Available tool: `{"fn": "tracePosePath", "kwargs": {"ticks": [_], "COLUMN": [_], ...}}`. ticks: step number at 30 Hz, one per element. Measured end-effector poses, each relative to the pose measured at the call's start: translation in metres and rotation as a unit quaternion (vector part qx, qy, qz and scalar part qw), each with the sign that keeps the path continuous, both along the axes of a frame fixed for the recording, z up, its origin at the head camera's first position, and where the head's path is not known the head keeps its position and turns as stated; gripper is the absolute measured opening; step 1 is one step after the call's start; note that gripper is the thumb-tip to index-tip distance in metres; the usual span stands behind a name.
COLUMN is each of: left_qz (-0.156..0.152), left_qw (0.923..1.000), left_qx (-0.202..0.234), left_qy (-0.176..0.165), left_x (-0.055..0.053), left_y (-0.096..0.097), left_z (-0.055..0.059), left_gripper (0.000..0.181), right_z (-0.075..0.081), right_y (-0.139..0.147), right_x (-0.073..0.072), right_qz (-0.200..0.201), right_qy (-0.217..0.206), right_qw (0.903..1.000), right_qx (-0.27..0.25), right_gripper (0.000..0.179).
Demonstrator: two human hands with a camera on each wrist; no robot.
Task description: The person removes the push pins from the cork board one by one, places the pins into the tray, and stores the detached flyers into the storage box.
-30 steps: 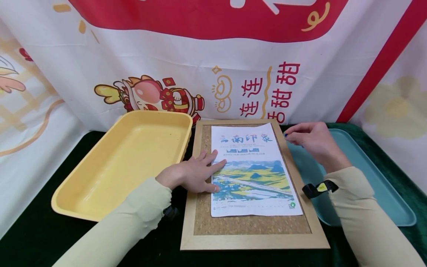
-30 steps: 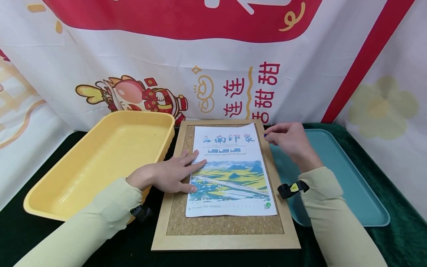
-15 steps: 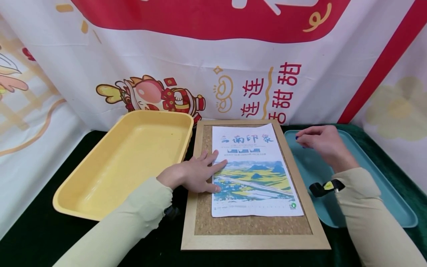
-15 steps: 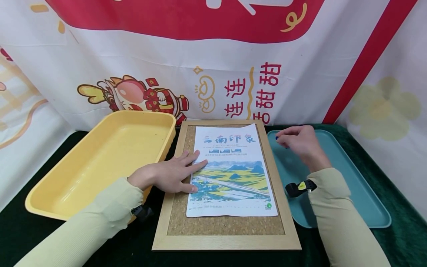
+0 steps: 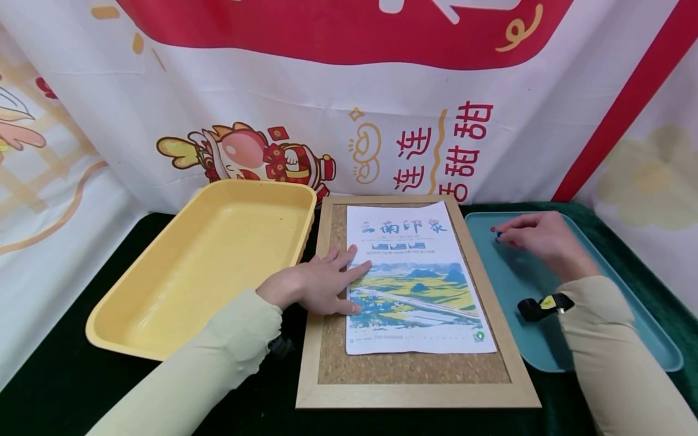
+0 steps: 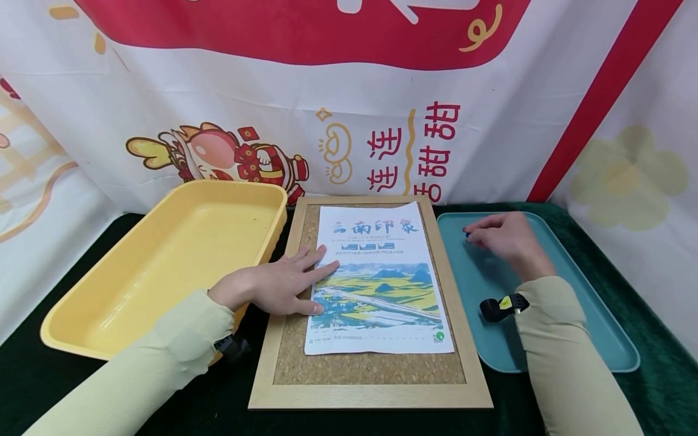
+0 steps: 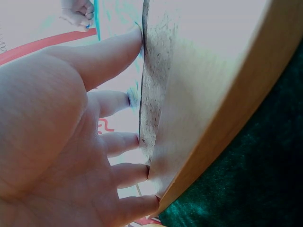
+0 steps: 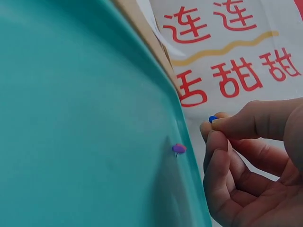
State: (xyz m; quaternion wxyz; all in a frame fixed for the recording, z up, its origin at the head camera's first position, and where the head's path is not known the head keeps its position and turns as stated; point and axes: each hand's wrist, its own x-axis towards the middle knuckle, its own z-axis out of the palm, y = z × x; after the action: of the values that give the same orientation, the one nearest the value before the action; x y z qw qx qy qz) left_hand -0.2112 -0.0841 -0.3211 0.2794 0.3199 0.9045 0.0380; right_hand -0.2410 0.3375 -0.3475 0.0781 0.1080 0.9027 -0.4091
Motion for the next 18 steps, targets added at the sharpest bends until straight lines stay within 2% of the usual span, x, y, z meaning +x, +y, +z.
{"fn": "tracePosePath", "kwargs": {"ticks": [7,18], "left_qz": [-0.001,-0.002], "left_qw": [1.0,1.0], "left_qx": [-0.001,-0.004], "left_qy": [-0.001,0.0], "left_x": [0.0,0.0], "left_y": [0.0,0.001], "left_z": [0.001,0.001], "left_gripper": [0.083,0.083], "right_z": [-0.004,-0.003], "right_y": [0.012,0.014], "right_x": [0.001,0.003], "right_qz": [0.003,0.021], "right_qy": [-0.022,-0.055], "right_qw": [0.9996,0.9972], "right_qx": [0.017,0.047], "right_gripper": [0.045,0.045]}}
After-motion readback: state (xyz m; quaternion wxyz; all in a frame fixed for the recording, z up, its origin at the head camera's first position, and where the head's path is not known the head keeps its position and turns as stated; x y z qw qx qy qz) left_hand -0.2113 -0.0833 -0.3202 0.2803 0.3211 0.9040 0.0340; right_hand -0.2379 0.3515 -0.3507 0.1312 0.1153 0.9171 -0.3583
